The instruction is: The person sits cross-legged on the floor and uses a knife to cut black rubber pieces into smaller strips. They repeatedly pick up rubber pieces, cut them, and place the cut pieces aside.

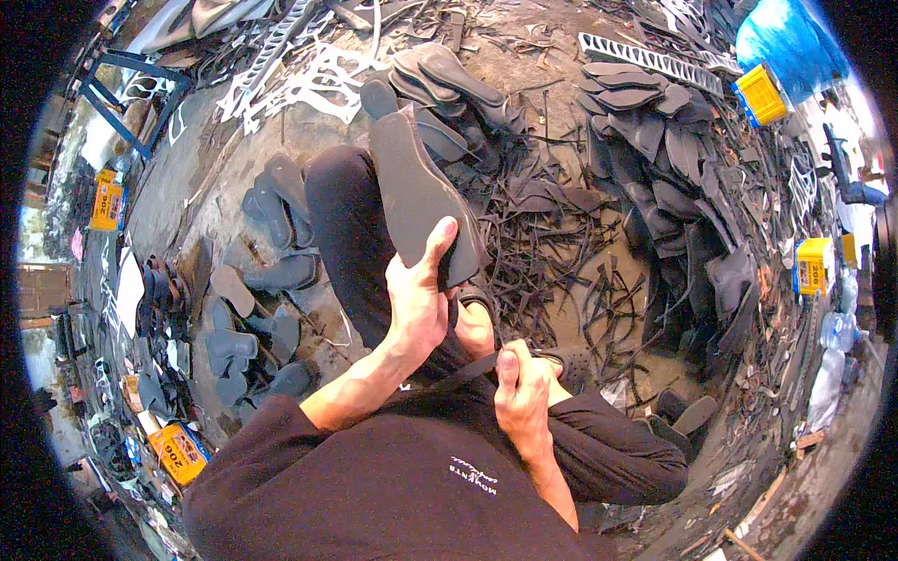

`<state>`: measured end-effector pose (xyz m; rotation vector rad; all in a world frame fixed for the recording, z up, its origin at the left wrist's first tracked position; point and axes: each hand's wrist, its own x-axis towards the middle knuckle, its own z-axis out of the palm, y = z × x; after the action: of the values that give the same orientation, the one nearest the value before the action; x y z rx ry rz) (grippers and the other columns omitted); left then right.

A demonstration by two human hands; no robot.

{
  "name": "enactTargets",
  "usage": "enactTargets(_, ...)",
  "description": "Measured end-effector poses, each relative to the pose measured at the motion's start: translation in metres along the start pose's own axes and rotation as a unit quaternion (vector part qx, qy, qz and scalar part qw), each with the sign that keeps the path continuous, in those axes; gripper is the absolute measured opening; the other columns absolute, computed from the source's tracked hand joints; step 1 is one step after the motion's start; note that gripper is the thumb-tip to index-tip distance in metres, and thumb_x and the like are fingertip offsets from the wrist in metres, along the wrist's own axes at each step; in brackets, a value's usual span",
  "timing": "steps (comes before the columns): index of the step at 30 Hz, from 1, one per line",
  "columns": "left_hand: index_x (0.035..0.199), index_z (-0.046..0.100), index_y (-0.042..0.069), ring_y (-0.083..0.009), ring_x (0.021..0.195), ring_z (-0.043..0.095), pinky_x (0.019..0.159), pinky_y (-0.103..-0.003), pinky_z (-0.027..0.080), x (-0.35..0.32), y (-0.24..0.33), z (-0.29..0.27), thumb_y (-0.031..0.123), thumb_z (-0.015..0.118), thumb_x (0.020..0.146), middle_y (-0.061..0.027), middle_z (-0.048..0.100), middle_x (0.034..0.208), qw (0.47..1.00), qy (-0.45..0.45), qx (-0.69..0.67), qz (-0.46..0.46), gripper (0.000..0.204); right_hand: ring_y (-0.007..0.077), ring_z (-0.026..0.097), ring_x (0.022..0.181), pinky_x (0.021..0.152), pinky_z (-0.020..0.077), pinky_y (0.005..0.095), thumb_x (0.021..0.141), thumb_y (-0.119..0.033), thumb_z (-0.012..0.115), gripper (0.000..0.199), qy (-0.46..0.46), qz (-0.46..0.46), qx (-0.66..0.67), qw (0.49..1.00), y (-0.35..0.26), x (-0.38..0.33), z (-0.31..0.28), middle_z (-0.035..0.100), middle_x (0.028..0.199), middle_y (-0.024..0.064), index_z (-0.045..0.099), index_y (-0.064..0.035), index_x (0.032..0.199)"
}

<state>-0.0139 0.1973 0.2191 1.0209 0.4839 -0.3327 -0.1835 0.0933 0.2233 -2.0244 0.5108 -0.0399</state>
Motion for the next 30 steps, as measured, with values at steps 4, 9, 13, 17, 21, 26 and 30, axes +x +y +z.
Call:
enactTargets(4,0.119,0.069,0.007,-0.0139,0.082,0.072,0.067,-0.031,0.058,-0.009,0.006,-0.008,0.027,0.091,0.089,-0.0022,0.075,0.103,1.0,0.009,0.006,-0.025,0.042,0.0375,0.055,0.065,0.064,0.0441,0.0457,0.115,-0.048,0.041,0.055,-0.025,0.016,0.022,0.999,-0.015,0.042,0.006,0.055,0.074,0.0246,0.061,0.0009,0.101)
enactTargets(9,0.116,0.07,0.005,-0.012,0.076,0.072,0.056,-0.027,0.055,-0.015,0.023,-0.029,0.023,0.089,0.09,-0.0029,0.075,0.098,0.997,-0.015,0.058,-0.048,0.037,0.0287,0.052,0.066,0.067,0.0474,0.0418,0.115,-0.052,0.044,0.058,-0.074,-0.021,0.065,0.995,-0.029,0.099,0.018,0.06,0.075,0.0216,0.063,0.0018,0.103)
enactTargets(13,0.118,0.07,0.004,-0.0119,0.074,0.071,0.055,-0.027,0.055,-0.016,0.04,-0.041,0.025,0.087,0.091,-0.0034,0.075,0.098,0.993,-0.064,0.06,-0.08,0.038,0.0247,0.054,0.067,0.067,0.0489,0.0407,0.115,-0.052,0.043,0.058,-0.099,-0.054,0.088,0.99,-0.027,0.133,0.034,0.065,0.077,0.0188,0.068,0.0005,0.107)
enactTargets(17,0.117,0.069,0.005,-0.012,0.075,0.071,0.053,-0.026,0.053,-0.026,0.054,-0.037,0.026,0.086,0.093,-0.003,0.074,0.099,0.991,-0.075,0.044,-0.104,0.036,0.0567,0.061,0.083,0.069,0.0487,0.0551,0.112,-0.055,0.046,0.055,-0.026,-0.103,0.102,0.989,-0.022,0.17,0.068,0.064,0.083,0.0312,0.06,-0.004,0.1)
enactTargets(21,0.137,0.06,0.003,-0.0208,0.105,0.072,0.09,-0.038,0.061,-0.044,0.042,-0.038,0.028,0.081,0.095,-0.0072,0.072,0.122,0.972,-0.157,0.054,-0.166,0.053,0.0527,0.065,0.092,0.074,0.0494,0.0552,0.112,-0.057,0.045,0.058,0.075,-0.15,0.061,0.984,-0.016,0.221,0.063,0.066,0.09,0.0297,0.063,-0.0022,0.104)
enactTargets(26,0.117,0.069,0.0,-0.0167,0.091,0.072,0.081,-0.031,0.058,-0.055,0.028,-0.037,0.031,0.079,0.098,-0.0073,0.076,0.104,0.962,-0.196,0.146,-0.118,0.037,0.0122,0.051,0.067,0.062,0.0425,0.0321,0.109,-0.06,0.052,0.061,-0.111,0.03,0.268,0.957,-0.019,0.182,0.007,0.063,0.082,0.0014,0.067,-0.0012,0.113)
enactTargets(30,0.125,0.068,0.003,-0.0116,0.097,0.068,0.087,-0.03,0.056,-0.023,0.006,-0.049,0.034,0.072,0.105,-0.0038,0.075,0.113,0.955,-0.215,0.198,-0.043,0.037,0.0137,0.063,0.092,0.082,0.05,0.0314,0.1,-0.032,0.076,0.049,-0.102,0.034,0.268,0.957,-0.023,0.091,-0.005,0.072,0.11,0.0055,0.063,0.0013,0.134)
